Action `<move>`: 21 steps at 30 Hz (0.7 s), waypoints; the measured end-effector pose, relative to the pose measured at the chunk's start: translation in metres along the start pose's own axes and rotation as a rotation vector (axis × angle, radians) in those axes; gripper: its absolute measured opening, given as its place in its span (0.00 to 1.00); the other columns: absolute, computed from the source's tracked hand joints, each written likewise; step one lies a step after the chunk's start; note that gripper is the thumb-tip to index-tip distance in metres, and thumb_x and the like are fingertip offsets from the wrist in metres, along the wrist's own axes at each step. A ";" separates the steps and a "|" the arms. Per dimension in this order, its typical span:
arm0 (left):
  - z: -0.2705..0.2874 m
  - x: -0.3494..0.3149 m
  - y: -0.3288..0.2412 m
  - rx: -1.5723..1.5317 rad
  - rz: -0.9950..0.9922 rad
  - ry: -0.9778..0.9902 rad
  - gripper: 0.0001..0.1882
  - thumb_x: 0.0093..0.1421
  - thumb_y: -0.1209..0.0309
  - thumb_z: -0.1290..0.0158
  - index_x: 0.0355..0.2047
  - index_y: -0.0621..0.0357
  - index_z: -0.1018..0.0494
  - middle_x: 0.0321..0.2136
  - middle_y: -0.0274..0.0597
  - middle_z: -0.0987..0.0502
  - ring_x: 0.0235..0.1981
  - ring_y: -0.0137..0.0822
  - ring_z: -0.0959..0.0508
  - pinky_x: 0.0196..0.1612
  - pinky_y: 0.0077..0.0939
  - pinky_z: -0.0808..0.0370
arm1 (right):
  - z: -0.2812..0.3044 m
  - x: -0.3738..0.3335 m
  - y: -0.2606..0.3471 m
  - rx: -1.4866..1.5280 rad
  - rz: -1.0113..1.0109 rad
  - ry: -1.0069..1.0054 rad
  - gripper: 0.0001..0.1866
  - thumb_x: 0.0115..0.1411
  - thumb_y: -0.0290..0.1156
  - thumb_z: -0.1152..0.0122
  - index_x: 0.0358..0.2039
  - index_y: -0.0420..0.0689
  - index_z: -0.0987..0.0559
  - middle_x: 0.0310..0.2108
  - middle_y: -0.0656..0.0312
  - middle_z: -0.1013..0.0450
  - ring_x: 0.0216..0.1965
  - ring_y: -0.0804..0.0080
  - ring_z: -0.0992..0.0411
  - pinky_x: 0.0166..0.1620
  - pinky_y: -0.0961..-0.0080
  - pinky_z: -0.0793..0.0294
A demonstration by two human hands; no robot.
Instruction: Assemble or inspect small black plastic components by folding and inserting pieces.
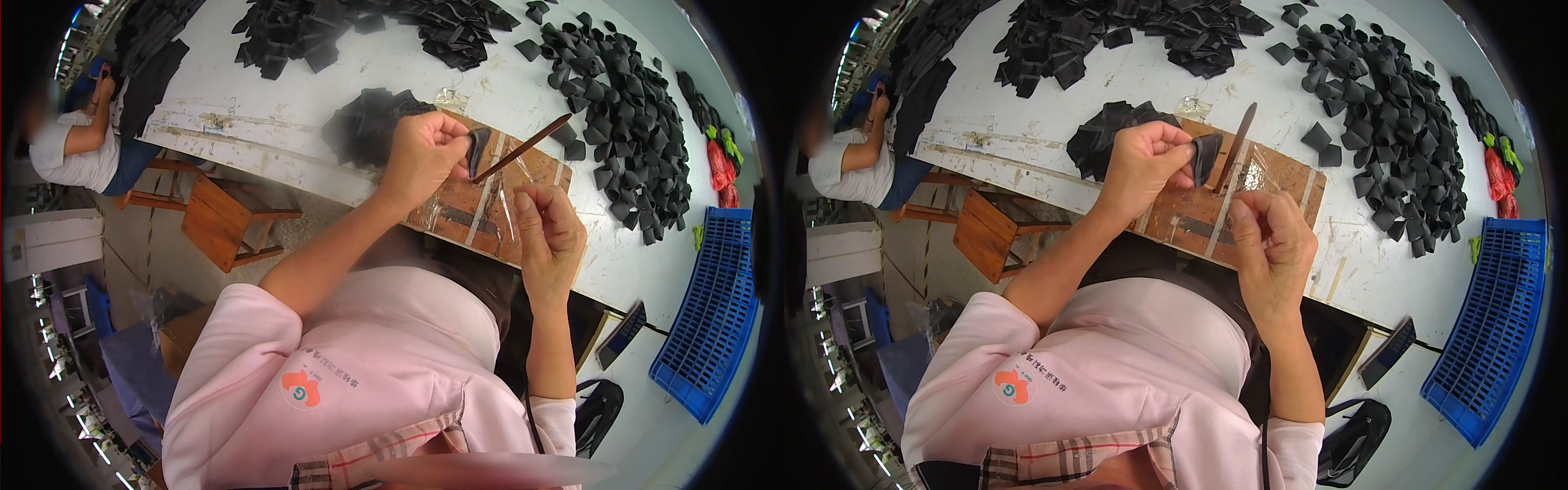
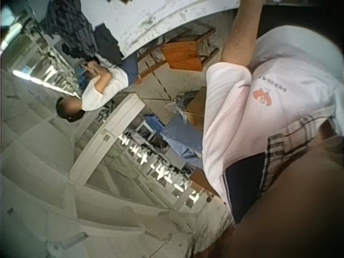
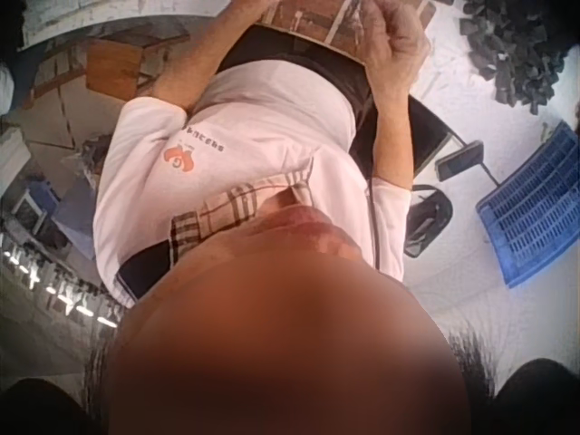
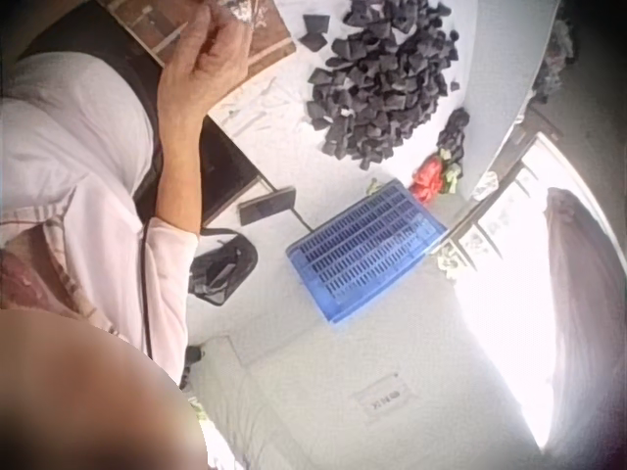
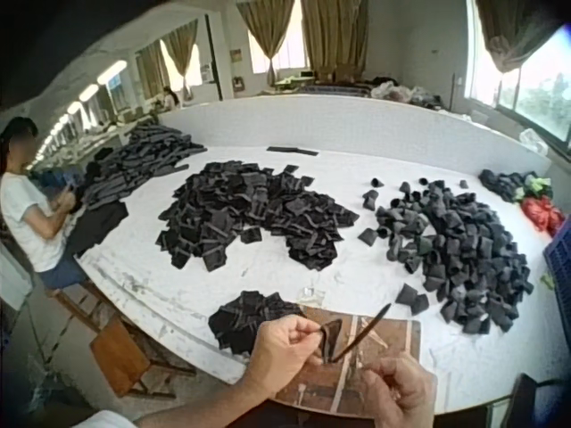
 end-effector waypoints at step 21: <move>-0.015 -0.049 -0.039 -0.711 0.287 0.439 0.06 0.49 0.82 0.51 0.29 0.63 0.34 0.24 0.34 0.31 0.14 0.14 0.39 0.15 0.09 0.44 | -0.010 -0.003 0.007 0.116 -0.102 -0.113 0.03 0.47 0.22 0.43 0.23 0.37 0.27 0.14 0.68 0.37 0.14 0.84 0.43 0.16 0.85 0.44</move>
Point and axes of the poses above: each hand's wrist, its own x-axis towards the middle knuckle, its own z-axis out of the back of the hand, y = z × x, the point moved 1 cm from there along x, towards the middle knuckle
